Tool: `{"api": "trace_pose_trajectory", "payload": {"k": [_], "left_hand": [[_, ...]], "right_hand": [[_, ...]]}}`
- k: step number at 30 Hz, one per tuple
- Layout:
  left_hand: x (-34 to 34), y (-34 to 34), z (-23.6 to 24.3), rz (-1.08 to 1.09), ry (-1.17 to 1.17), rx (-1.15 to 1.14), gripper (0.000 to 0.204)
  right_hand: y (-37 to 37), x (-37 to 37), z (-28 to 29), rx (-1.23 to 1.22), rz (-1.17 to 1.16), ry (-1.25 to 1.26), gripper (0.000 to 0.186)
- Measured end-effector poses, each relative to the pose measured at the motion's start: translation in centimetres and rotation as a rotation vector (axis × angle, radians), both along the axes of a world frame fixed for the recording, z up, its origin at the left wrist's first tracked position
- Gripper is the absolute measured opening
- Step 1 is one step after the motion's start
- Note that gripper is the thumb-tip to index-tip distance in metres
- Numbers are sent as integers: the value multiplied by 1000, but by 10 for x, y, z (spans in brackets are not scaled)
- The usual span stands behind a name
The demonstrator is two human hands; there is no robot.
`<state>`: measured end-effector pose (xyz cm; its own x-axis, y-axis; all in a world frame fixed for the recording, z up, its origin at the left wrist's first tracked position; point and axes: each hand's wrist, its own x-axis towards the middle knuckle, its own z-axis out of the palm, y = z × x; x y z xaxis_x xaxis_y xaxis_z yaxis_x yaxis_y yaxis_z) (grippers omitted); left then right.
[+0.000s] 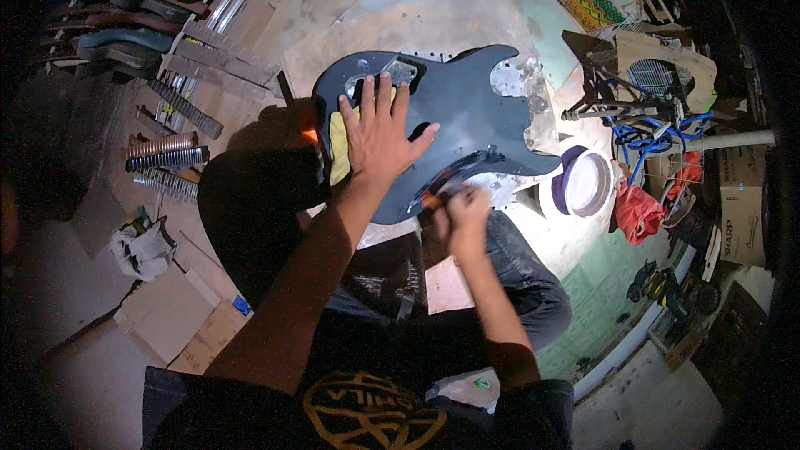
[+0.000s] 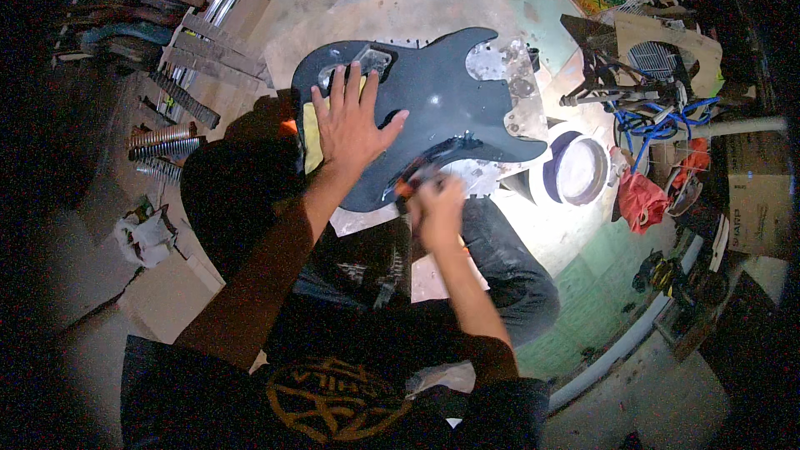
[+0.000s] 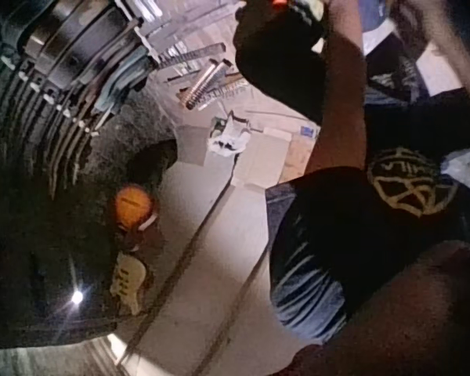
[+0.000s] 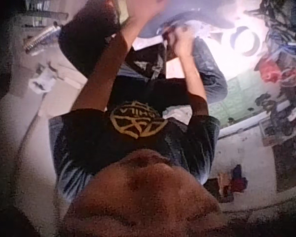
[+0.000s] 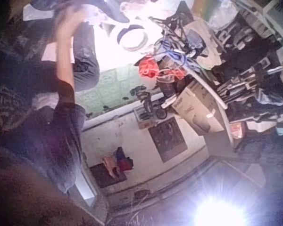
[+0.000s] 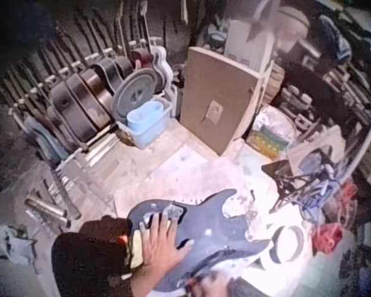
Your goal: The person sands the surface of a guitar body using a sanding block and wipes away dust with a cloth.
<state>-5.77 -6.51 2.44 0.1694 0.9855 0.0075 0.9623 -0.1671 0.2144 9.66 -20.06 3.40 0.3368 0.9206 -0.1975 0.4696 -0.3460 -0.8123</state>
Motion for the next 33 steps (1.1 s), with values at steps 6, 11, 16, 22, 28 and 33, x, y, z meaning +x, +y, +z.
{"api": "trace_pose_trajectory", "payload": {"k": [6, 11, 16, 22, 28, 33], "left_hand": [[17, 2, 4, -38, -44, -21, 83], [5, 0, -2, -31, -7, 20, 83], [11, 1, 2, -34, -34, -13, 82], [7, 1, 2, -24, -33, -8, 81], [2, 0, 1, -25, -31, -5, 80], [10, -1, 1, -31, -54, 9, 81]], "right_hand": [[-34, 3, -82, -318, -455, 176, 19], [24, 33, 10, 219, 207, -362, 22], [-34, -10, -36, -25, -102, -99, 20], [21, 30, -9, 250, -5, -423, 25], [-11, -5, -5, 44, 14, 81, 14], [11, 27, -24, 270, 33, -429, 19]]}}
